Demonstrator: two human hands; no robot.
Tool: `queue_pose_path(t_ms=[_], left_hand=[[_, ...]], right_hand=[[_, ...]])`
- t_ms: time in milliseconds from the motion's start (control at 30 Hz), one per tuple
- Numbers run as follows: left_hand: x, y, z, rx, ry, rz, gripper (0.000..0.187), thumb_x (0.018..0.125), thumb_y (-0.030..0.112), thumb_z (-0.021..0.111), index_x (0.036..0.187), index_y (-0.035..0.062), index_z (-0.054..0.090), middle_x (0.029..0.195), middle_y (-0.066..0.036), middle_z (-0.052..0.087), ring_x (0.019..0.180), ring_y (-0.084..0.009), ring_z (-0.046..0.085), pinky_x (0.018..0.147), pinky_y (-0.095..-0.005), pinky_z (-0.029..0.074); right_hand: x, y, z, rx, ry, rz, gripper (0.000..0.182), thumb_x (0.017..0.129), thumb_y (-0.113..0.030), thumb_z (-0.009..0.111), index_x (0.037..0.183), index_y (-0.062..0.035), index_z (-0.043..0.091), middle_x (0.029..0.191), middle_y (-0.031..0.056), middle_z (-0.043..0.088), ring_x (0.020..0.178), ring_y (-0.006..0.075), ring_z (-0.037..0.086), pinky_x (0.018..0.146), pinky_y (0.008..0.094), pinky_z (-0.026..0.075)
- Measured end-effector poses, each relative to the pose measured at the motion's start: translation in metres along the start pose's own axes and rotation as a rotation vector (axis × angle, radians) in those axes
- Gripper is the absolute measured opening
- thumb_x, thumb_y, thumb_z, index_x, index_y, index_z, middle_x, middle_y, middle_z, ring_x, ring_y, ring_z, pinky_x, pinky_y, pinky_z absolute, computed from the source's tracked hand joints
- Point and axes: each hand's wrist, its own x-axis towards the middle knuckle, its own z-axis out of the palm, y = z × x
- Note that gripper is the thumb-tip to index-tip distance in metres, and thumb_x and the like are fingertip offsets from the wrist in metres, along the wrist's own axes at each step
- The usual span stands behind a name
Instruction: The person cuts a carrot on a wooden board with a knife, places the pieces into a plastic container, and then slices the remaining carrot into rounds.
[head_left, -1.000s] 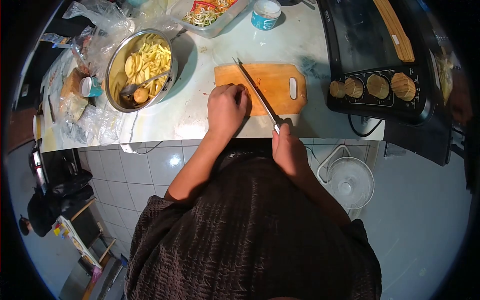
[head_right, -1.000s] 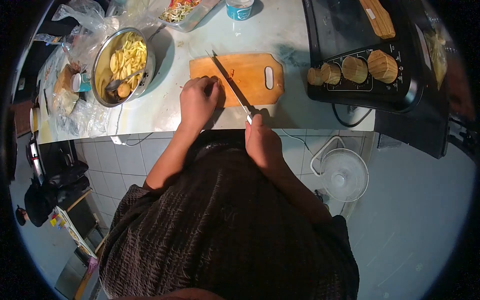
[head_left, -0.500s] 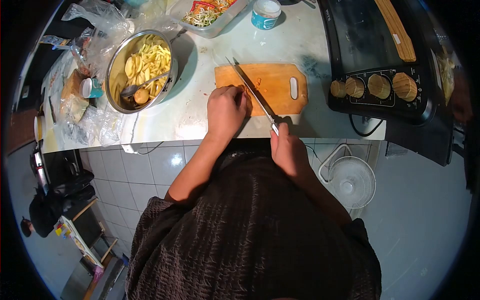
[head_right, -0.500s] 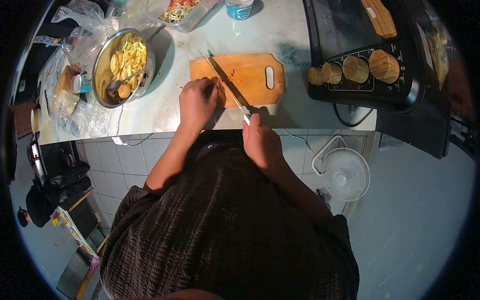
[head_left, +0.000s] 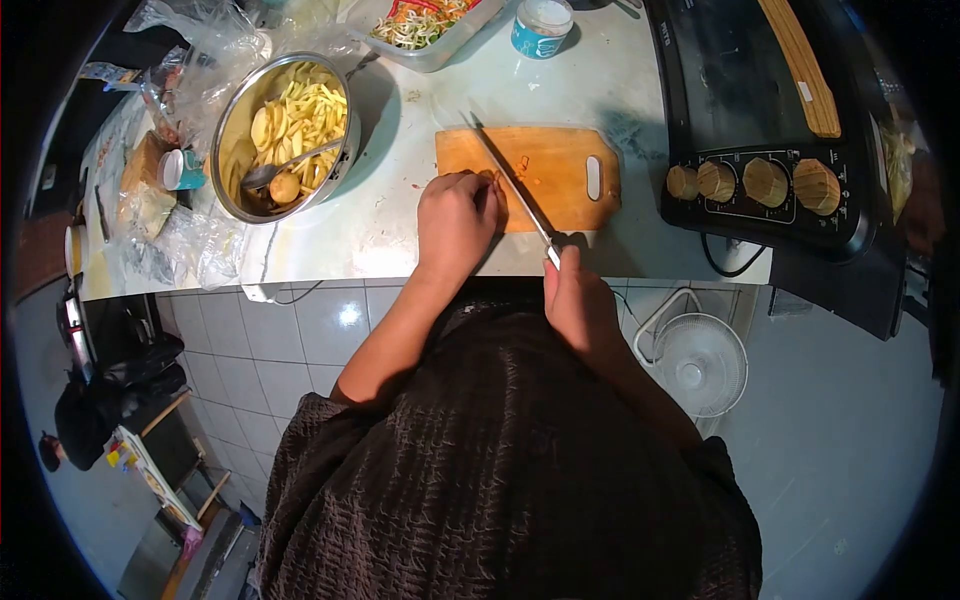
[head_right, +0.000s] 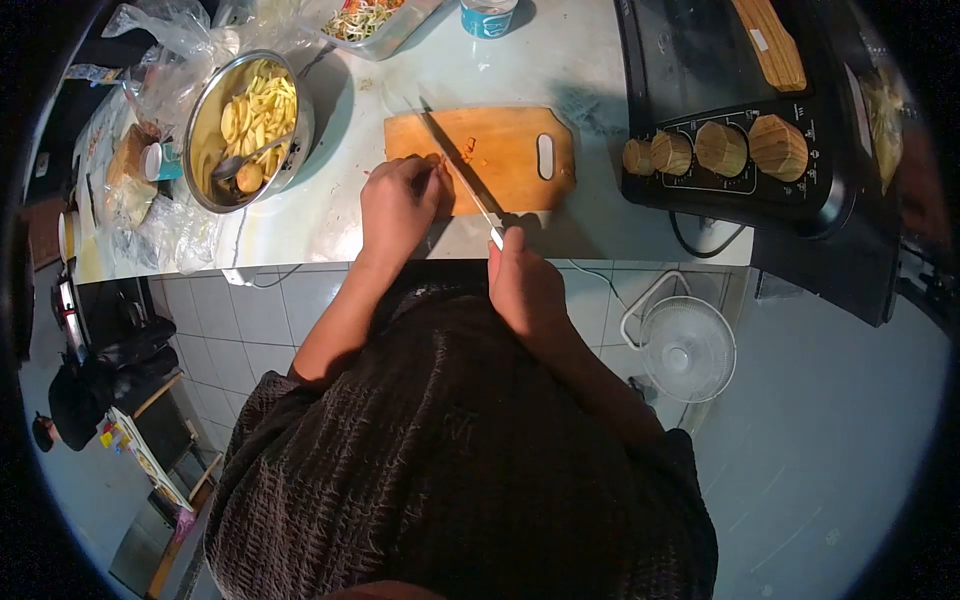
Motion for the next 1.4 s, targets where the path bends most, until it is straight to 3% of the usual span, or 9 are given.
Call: queue_pose_path(t_ms=[433, 1400], left_hand=[[0.001, 0.0, 0.002, -0.023, 0.0, -0.012, 0.013, 0.083, 0.014, 0.071, 0.086, 0.0017, 0.071, 0.08, -0.015, 0.068, 0.078, -0.034, 0.064, 0.073, -0.0417, 0.051], [-0.001, 0.001, 0.003, -0.018, 0.01, -0.032, 0.012, 0.083, 0.012, 0.071, 0.085, 0.0002, 0.071, 0.08, -0.016, 0.068, 0.079, -0.0348, 0.064, 0.075, -0.0418, 0.051]], right_hand=[[-0.003, 0.001, -0.006, 0.032, 0.08, -0.024, 0.023, 0.097, -0.021, 0.058, 0.098, -0.0016, 0.045, 0.073, 0.0257, 0.063, 0.068, 0.0455, 0.065, 0.057, 0.0532, 0.052], [0.0, -0.002, -0.01, -0.022, 0.004, -0.064, 0.022, 0.096, -0.02, 0.059, 0.096, -0.0012, 0.046, 0.073, 0.0256, 0.062, 0.068, 0.0458, 0.064, 0.057, 0.0527, 0.051]])
